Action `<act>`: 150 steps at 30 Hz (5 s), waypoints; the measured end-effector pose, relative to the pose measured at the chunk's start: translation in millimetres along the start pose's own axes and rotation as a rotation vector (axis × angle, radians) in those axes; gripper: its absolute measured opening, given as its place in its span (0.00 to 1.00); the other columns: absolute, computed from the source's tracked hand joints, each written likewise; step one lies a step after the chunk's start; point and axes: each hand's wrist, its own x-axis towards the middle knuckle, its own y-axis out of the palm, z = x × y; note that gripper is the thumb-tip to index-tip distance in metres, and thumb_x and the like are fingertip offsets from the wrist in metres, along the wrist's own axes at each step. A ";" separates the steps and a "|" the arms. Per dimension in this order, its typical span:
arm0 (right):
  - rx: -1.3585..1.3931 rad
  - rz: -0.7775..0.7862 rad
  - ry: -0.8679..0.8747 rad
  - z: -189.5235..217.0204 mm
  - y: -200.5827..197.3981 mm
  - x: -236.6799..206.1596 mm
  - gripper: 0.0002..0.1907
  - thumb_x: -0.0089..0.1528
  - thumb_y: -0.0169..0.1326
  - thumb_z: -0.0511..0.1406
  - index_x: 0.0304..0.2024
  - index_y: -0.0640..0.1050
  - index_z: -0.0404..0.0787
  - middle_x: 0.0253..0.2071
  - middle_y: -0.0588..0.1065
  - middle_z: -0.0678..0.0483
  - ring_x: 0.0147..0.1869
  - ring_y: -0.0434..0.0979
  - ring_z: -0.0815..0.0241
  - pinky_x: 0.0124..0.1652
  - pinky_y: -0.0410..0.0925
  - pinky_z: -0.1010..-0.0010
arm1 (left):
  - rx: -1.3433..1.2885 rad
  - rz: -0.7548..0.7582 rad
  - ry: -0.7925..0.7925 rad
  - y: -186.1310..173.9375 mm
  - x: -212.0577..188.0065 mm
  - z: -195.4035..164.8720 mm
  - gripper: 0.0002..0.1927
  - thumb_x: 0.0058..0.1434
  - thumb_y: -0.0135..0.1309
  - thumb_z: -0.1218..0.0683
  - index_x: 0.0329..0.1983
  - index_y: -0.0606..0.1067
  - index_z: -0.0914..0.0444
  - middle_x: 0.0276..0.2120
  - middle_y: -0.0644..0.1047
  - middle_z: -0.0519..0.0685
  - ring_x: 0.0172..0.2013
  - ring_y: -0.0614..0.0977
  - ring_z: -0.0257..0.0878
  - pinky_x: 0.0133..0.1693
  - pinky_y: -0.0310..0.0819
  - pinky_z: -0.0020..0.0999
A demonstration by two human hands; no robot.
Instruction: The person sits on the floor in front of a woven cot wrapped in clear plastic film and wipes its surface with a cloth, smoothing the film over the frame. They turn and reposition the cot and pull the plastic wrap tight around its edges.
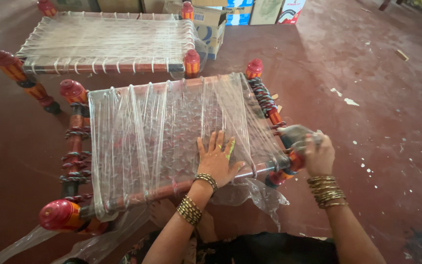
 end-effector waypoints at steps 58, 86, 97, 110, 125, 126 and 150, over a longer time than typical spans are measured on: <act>-0.051 0.217 -0.715 58.6 54.2 -95.9 0.18 0.52 0.58 0.28 0.46 0.76 0.45 0.68 0.68 0.46 0.78 0.61 0.41 0.72 0.56 0.38 | 0.043 -0.075 0.056 19.5 4.4 9.1 0.33 0.66 0.42 0.44 0.75 0.58 0.54 0.75 0.53 0.59 0.73 0.49 0.62 0.65 0.25 0.75; 0.333 0.570 0.155 91.8 78.7 -29.2 0.12 0.65 0.51 0.42 0.37 0.79 0.40 0.28 0.80 0.45 0.31 0.81 0.44 0.34 0.73 0.55 | -0.052 -0.114 0.083 13.9 -4.5 5.7 0.33 0.66 0.46 0.44 0.71 0.63 0.62 0.72 0.57 0.62 0.72 0.52 0.61 0.68 0.28 0.68; -0.515 0.206 -0.261 17.1 128.1 55.8 0.30 0.51 0.62 0.41 0.58 0.75 0.58 0.65 0.64 0.41 0.60 0.72 0.34 0.52 0.71 0.48 | -0.109 -0.056 0.074 8.6 -3.8 6.2 0.35 0.64 0.47 0.43 0.71 0.63 0.64 0.72 0.58 0.62 0.73 0.51 0.61 0.68 0.27 0.67; -1.125 0.189 -0.413 34.3 136.4 27.9 0.11 0.63 0.51 0.41 0.48 0.77 0.51 0.55 0.75 0.39 0.55 0.76 0.37 0.52 0.69 0.48 | -0.100 -0.068 0.052 11.8 -0.9 7.0 0.34 0.63 0.47 0.41 0.70 0.64 0.61 0.72 0.58 0.59 0.73 0.51 0.59 0.69 0.27 0.66; 0.036 0.566 0.014 70.0 2.3 17.5 0.27 0.50 0.51 0.28 0.53 0.78 0.40 0.38 0.81 0.42 0.43 0.85 0.46 0.45 0.74 0.59 | -0.067 -0.057 0.047 12.1 4.1 9.5 0.33 0.64 0.46 0.41 0.71 0.64 0.59 0.73 0.57 0.57 0.73 0.50 0.57 0.68 0.28 0.67; 0.087 0.485 -0.022 68.1 -17.5 23.8 0.26 0.50 0.49 0.28 0.52 0.78 0.38 0.39 0.82 0.42 0.44 0.85 0.49 0.47 0.74 0.60 | -0.061 -0.061 0.046 12.3 4.8 9.7 0.33 0.64 0.46 0.41 0.71 0.64 0.59 0.73 0.57 0.57 0.73 0.50 0.57 0.68 0.28 0.66; 0.614 0.130 0.648 -88.5 27.1 -1.8 0.22 0.72 0.39 0.43 0.49 0.77 0.32 0.42 0.79 0.49 0.40 0.79 0.58 0.40 0.72 0.61 | -0.063 -0.050 0.039 9.9 2.8 9.0 0.33 0.64 0.46 0.41 0.70 0.65 0.59 0.72 0.58 0.57 0.73 0.51 0.56 0.69 0.29 0.64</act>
